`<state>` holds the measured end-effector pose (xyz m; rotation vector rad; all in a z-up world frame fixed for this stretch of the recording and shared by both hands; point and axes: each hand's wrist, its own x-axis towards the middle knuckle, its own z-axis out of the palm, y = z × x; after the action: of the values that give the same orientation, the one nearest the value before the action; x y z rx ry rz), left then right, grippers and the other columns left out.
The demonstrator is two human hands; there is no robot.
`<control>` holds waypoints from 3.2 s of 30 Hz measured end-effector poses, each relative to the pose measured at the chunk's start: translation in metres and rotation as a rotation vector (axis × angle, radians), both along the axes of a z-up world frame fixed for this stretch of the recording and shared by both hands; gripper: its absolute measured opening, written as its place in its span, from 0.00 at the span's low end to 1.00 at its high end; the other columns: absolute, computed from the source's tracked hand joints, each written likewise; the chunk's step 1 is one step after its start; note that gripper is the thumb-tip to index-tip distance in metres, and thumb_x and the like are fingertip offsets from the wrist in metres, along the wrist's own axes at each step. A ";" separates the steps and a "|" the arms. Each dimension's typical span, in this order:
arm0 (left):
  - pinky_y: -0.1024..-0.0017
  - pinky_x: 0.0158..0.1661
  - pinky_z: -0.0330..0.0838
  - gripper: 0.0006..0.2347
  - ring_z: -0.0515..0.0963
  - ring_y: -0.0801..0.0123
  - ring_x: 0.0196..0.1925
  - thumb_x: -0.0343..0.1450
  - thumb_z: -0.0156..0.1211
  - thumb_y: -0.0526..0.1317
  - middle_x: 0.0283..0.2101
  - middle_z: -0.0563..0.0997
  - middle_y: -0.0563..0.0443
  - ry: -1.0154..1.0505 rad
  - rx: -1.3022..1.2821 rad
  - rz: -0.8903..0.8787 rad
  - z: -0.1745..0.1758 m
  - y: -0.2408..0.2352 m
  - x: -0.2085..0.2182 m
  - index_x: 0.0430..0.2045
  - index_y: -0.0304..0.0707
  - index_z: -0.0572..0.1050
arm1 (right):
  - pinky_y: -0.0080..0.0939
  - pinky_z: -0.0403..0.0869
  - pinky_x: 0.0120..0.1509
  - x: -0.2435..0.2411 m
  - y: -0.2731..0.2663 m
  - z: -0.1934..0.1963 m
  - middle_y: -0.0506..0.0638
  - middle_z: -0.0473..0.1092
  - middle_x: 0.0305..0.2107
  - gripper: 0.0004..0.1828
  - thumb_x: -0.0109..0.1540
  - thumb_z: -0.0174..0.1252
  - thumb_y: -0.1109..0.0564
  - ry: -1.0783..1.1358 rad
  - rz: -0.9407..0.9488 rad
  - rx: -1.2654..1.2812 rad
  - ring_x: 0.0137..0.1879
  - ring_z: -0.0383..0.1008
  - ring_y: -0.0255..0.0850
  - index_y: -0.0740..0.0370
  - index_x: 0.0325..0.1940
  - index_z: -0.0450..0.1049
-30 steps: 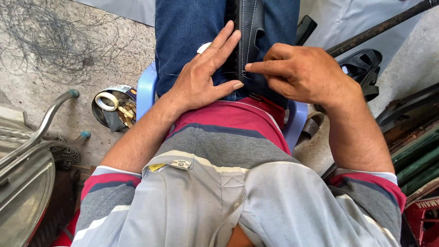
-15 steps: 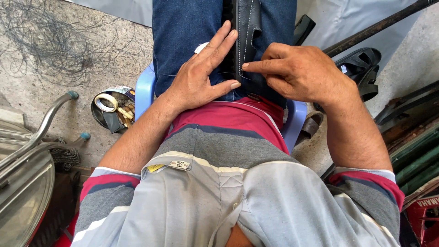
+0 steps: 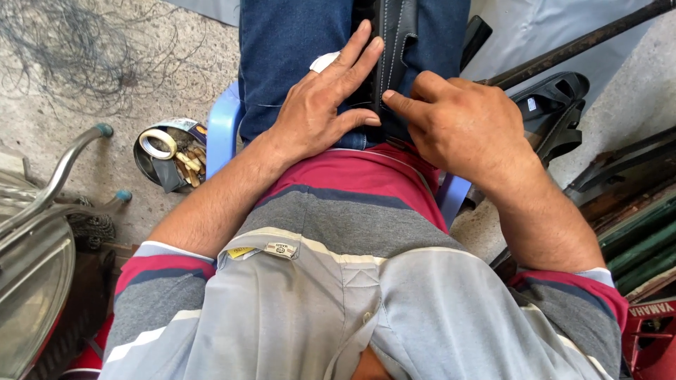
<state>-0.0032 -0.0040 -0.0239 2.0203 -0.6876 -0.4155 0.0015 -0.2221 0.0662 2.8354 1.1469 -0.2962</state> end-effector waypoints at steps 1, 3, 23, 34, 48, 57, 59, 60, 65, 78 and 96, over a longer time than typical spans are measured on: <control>0.67 0.46 0.74 0.31 0.67 0.54 0.69 0.74 0.55 0.55 0.70 0.42 0.48 -0.002 -0.011 -0.003 -0.001 0.000 0.000 0.65 0.51 0.44 | 0.38 0.67 0.21 0.000 -0.001 -0.003 0.40 0.64 0.30 0.17 0.59 0.50 0.49 -0.003 -0.001 0.024 0.24 0.70 0.40 0.40 0.52 0.71; 0.67 0.48 0.74 0.31 0.68 0.55 0.68 0.73 0.57 0.54 0.69 0.42 0.49 -0.003 -0.001 -0.008 -0.003 0.002 0.002 0.65 0.52 0.44 | 0.39 0.66 0.20 0.000 -0.008 -0.016 0.40 0.66 0.33 0.18 0.58 0.53 0.51 0.044 -0.013 0.134 0.28 0.70 0.39 0.42 0.52 0.71; 0.63 0.53 0.70 0.33 0.66 0.56 0.65 0.68 0.63 0.51 0.68 0.48 0.51 0.083 -0.032 0.052 0.017 0.007 -0.001 0.62 0.54 0.47 | 0.38 0.68 0.31 0.005 0.006 -0.023 0.49 0.71 0.32 0.07 0.57 0.56 0.65 0.230 -0.127 0.598 0.35 0.72 0.41 0.61 0.39 0.72; 0.65 0.39 0.71 0.03 0.77 0.57 0.40 0.62 0.58 0.35 0.39 0.76 0.51 0.318 -0.111 0.077 0.061 0.061 0.000 0.26 0.43 0.75 | 0.39 0.72 0.42 -0.003 0.008 -0.010 0.43 0.72 0.36 0.16 0.58 0.57 0.63 0.177 -0.180 0.532 0.40 0.74 0.42 0.51 0.49 0.73; 0.65 0.33 0.73 0.11 0.79 0.63 0.34 0.65 0.57 0.35 0.31 0.76 0.56 0.073 -0.046 0.299 0.030 0.015 -0.003 0.39 0.49 0.67 | 0.38 0.72 0.42 -0.012 0.016 -0.024 0.45 0.73 0.36 0.20 0.56 0.62 0.61 0.135 -0.227 0.584 0.40 0.74 0.41 0.55 0.52 0.72; 0.64 0.31 0.73 0.19 0.78 0.62 0.31 0.63 0.51 0.30 0.32 0.75 0.53 0.236 -0.010 0.174 0.043 0.007 -0.007 0.46 0.51 0.60 | 0.39 0.72 0.41 -0.016 0.009 -0.024 0.45 0.73 0.35 0.23 0.56 0.57 0.63 0.152 -0.215 0.543 0.37 0.73 0.43 0.52 0.56 0.70; 0.62 0.35 0.74 0.22 0.79 0.62 0.36 0.63 0.49 0.29 0.38 0.74 0.50 0.249 -0.015 0.170 0.053 0.009 -0.001 0.51 0.52 0.60 | 0.41 0.72 0.41 -0.017 0.007 -0.024 0.45 0.73 0.33 0.26 0.55 0.55 0.64 0.209 -0.216 0.515 0.36 0.72 0.43 0.50 0.58 0.68; 0.57 0.35 0.73 0.23 0.77 0.52 0.34 0.65 0.45 0.30 0.36 0.72 0.46 0.292 0.044 0.093 0.061 0.010 0.003 0.54 0.55 0.59 | 0.41 0.72 0.41 -0.017 0.005 -0.024 0.46 0.73 0.32 0.27 0.54 0.55 0.65 0.221 -0.217 0.517 0.34 0.72 0.44 0.51 0.57 0.68; 0.53 0.35 0.72 0.20 0.75 0.43 0.31 0.66 0.42 0.29 0.34 0.69 0.43 0.274 0.127 -0.002 0.062 0.010 0.014 0.52 0.52 0.67 | 0.54 0.70 0.40 -0.008 -0.014 0.014 0.54 0.73 0.34 0.32 0.48 0.53 0.69 0.362 -0.183 0.532 0.33 0.70 0.56 0.56 0.56 0.68; 0.63 0.25 0.73 0.11 0.74 0.66 0.41 0.66 0.61 0.45 0.45 0.64 0.51 -0.044 0.022 0.160 0.061 -0.010 0.002 0.40 0.51 0.71 | 0.42 0.67 0.39 -0.007 -0.030 0.031 0.47 0.70 0.32 0.24 0.59 0.53 0.66 0.297 -0.208 0.478 0.31 0.67 0.44 0.59 0.60 0.66; 0.66 0.40 0.74 0.02 0.77 0.62 0.42 0.68 0.61 0.38 0.53 0.63 0.49 -0.120 -0.163 0.127 0.024 -0.003 -0.022 0.30 0.48 0.75 | 0.41 0.66 0.34 -0.009 -0.002 -0.030 0.49 0.67 0.24 0.06 0.57 0.60 0.53 0.597 -0.406 0.672 0.33 0.70 0.44 0.56 0.35 0.75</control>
<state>-0.0252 -0.0070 0.0004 1.9320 -0.6399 -0.1592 -0.0074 -0.2241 0.0358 3.7298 0.8141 -1.0120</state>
